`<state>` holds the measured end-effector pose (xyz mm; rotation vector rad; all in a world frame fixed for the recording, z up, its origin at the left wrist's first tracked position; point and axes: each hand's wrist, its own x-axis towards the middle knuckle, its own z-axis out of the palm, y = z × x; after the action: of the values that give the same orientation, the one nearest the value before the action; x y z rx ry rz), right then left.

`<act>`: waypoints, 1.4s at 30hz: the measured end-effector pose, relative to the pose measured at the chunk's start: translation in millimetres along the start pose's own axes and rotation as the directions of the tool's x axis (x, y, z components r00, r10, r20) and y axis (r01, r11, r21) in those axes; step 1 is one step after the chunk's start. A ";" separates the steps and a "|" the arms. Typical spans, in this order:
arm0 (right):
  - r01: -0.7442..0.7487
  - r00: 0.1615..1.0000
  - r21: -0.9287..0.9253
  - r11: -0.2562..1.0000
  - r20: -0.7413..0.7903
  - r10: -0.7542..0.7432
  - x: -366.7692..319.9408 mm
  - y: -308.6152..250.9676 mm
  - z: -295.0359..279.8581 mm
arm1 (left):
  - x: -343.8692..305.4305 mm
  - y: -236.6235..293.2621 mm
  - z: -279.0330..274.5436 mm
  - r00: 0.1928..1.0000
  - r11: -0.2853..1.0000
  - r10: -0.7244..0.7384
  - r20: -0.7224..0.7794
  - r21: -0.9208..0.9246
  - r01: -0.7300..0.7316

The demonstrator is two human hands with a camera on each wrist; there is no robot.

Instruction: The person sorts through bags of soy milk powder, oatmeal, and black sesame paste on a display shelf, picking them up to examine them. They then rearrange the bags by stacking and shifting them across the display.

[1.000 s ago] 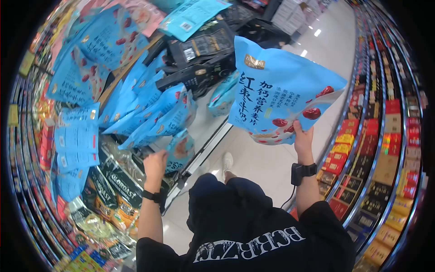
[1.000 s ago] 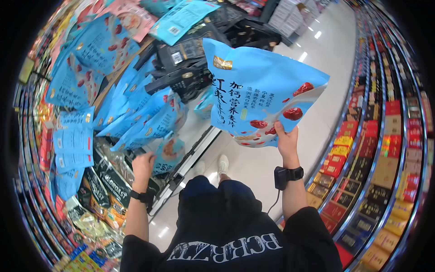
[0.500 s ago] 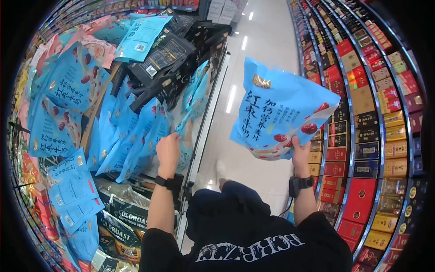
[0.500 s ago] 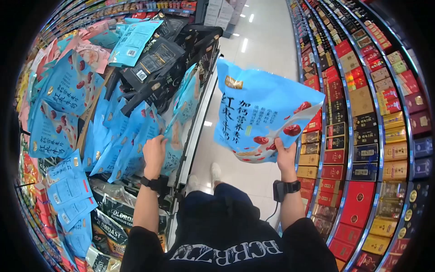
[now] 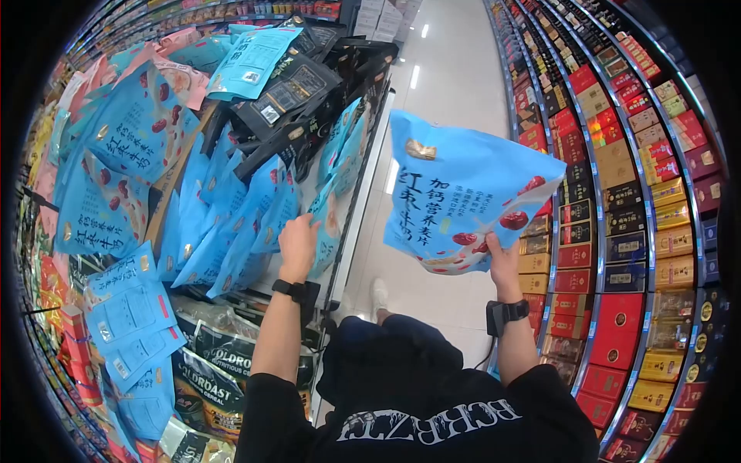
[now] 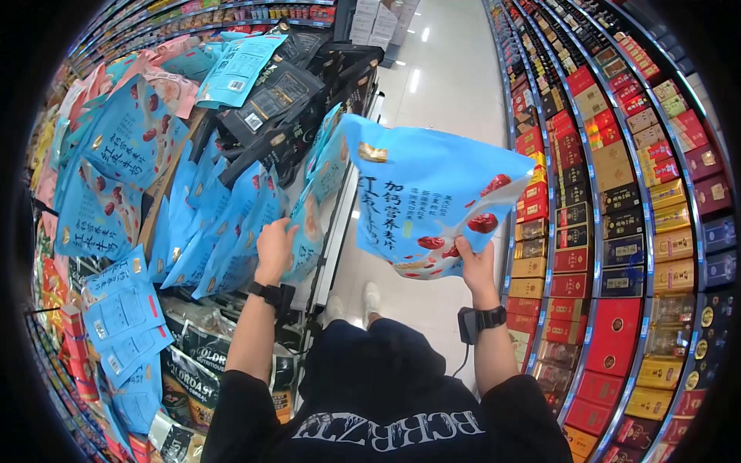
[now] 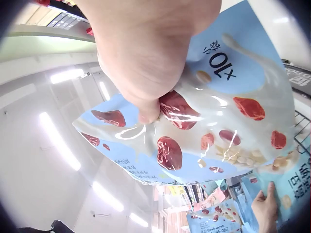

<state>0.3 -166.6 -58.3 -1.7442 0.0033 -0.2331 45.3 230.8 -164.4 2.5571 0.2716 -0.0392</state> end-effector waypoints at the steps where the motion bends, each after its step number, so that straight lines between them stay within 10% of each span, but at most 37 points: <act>1: -0.059 0.995 -0.001 0.998 0.075 0.059 0.8 -0.2 3.4 | -7.0 -0.7 -13.4 1.000 1.000 -0.003 0.004 0.009 0.003; 5: -0.058 0.960 0.070 0.996 0.278 0.036 2.3 -5.5 48.8 | -31.9 -21.5 -50.3 0.987 0.914 0.159 -0.010 -0.377 -0.151; 7: -0.079 0.900 0.135 0.988 0.435 0.013 5.3 -20.6 82.9 | -67.4 -29.9 -75.3 0.958 0.391 0.274 -0.083 -0.901 -0.189; 10: -0.147 0.753 0.122 0.982 0.658 0.031 11.9 -25.0 141.7 | -121.1 -54.8 -94.3 0.990 0.288 0.138 -0.005 -0.956 -0.045; 17: -0.113 0.532 0.020 0.993 0.846 0.044 6.4 -24.5 266.5 | -193.1 -105.5 -88.6 0.927 0.381 -0.283 -0.246 -0.916 -0.127; 20: -0.054 0.450 -0.007 0.999 0.893 0.030 -4.0 -24.3 313.9 | -202.4 -104.5 -95.8 0.743 0.407 -0.595 -0.306 -0.912 -0.049; 27: 0.165 0.486 0.059 0.985 0.864 -0.133 -13.6 -3.4 384.2 | -213.7 -112.4 -131.2 0.567 0.588 -0.656 -0.499 -0.808 -0.030; 29: 0.439 0.421 0.094 0.894 0.857 -0.297 -0.9 18.5 387.0 | -211.4 -110.0 -127.1 0.518 0.601 -0.675 -0.526 -0.799 -0.028; 36: 0.878 -0.169 0.231 0.420 0.969 -0.180 53.9 43.5 342.8 | -180.7 -91.7 -89.3 0.560 0.619 -0.694 -0.452 -0.772 0.144; 42: 0.918 -0.253 0.272 0.289 0.962 -0.101 86.7 73.9 319.9 | -143.3 -83.0 -47.3 0.647 0.499 -0.683 -0.338 -0.863 0.075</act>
<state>145.0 119.4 -170.3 -2.0631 -2.2814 0.3194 -113.1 298.0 -156.8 1.4225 0.9533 0.6838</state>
